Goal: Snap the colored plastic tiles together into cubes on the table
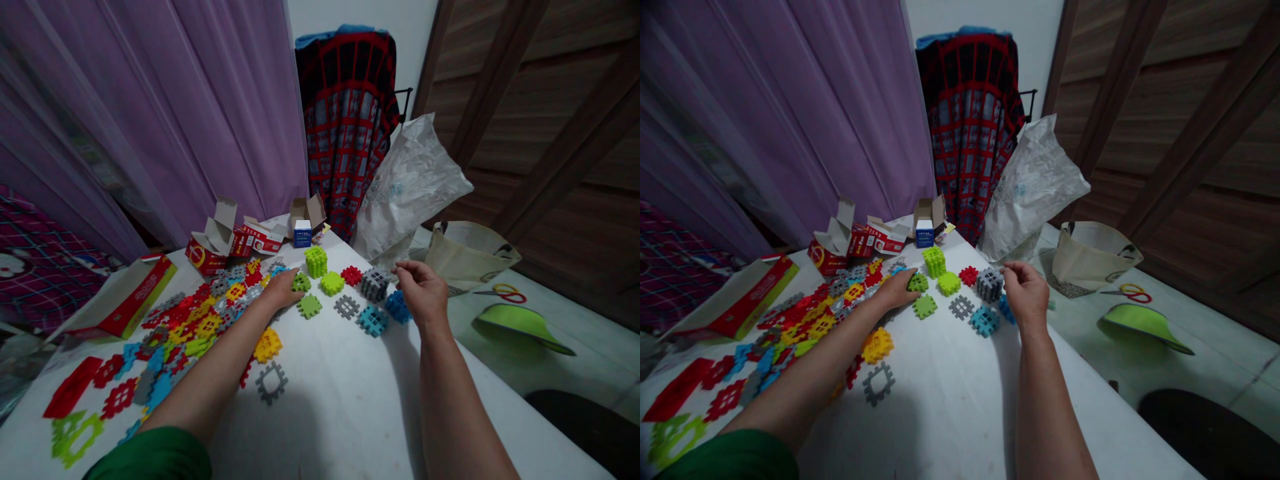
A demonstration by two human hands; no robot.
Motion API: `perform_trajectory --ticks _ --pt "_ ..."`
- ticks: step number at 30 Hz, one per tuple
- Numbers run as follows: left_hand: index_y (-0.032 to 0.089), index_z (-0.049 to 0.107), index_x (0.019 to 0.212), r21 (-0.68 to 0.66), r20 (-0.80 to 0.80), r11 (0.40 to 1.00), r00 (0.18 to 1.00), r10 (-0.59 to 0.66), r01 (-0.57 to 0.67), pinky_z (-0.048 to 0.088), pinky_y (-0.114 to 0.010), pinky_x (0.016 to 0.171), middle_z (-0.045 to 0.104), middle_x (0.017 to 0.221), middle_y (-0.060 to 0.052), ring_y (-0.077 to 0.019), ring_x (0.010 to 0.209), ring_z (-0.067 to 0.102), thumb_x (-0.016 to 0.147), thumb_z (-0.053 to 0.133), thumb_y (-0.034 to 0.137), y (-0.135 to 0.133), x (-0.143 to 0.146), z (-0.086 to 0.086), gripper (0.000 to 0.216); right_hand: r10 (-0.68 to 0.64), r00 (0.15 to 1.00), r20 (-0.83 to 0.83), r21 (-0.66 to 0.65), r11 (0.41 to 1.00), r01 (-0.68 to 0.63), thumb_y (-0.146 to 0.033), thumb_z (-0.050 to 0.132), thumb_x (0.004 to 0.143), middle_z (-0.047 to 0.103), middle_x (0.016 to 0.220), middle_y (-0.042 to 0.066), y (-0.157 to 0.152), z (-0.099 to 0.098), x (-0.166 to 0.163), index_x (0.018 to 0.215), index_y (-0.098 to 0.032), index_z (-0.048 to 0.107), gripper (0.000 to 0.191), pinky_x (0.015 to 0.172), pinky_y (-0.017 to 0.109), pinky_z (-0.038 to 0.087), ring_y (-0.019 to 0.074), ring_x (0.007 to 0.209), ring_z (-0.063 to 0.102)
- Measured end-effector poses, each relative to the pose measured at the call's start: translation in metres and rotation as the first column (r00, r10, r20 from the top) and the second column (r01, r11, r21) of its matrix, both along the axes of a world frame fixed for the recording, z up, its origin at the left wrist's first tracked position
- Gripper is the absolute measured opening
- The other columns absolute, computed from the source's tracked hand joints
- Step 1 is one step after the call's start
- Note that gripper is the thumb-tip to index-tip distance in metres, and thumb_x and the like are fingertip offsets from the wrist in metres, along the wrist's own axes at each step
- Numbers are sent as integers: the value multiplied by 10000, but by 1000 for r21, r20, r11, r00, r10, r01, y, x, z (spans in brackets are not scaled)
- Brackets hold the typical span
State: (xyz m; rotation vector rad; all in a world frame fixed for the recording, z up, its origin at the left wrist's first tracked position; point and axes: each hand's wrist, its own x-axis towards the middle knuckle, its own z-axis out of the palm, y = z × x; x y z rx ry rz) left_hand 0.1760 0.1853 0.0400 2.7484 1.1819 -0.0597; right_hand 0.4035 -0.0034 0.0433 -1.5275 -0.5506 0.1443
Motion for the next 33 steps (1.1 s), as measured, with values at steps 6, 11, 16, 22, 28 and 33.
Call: perform_trajectory --ticks 6,11,16,22,28,33 --pt "209 452 1409 -56 47 990 991 -124 126 391 -316 1083 531 1421 -87 -228 1288 509 799 614 343 11 -5 8 645 -11 1000 -10 7 1000 11 -380 636 672 682 671 19 -1 3 -1 823 -168 700 268 497 259 434 128 508 546" --pt "290 585 1298 -21 23 960 961 -277 278 359 -336 1105 552 1392 -34 -193 1291 494 850 464 200 15 1 20 473 -9 1000 0 14 1000 9 -394 638 661 673 647 17 -1 4 -2 807 -174 698 271 496 259 434 133 510 545" --pt "372 633 1236 -17 -82 945 941 -327 327 326 -460 1100 532 1408 -4 -246 1307 467 827 474 199 8 13 23 471 -2 1000 14 18 1000 1 -385 629 677 678 653 21 -1 4 -2 809 -174 696 258 487 256 432 132 504 544" --pt "384 681 1161 -1 -105 923 918 -383 385 295 -431 1097 546 1380 -4 -233 1307 457 836 459 181 0 15 21 443 -3 1000 -4 19 1000 3 -370 638 667 666 647 11 -1 4 -2 795 -176 694 239 498 255 432 129 513 539" --pt "327 731 1046 21 -77 917 915 -395 398 276 -459 1092 544 1381 -32 -255 1304 450 822 468 168 -3 15 20 381 -13 1000 1 3 1000 13 -382 635 661 687 686 22 0 1 0 812 -172 702 267 516 258 446 131 537 551" --pt "320 725 1058 37 -72 921 920 -384 388 293 -462 1080 551 1371 -34 -260 1277 472 826 469 181 -2 15 18 373 -12 1000 20 -3 1000 12 -402 627 674 696 688 29 0 0 0 818 -173 703 281 500 257 437 135 528 557"
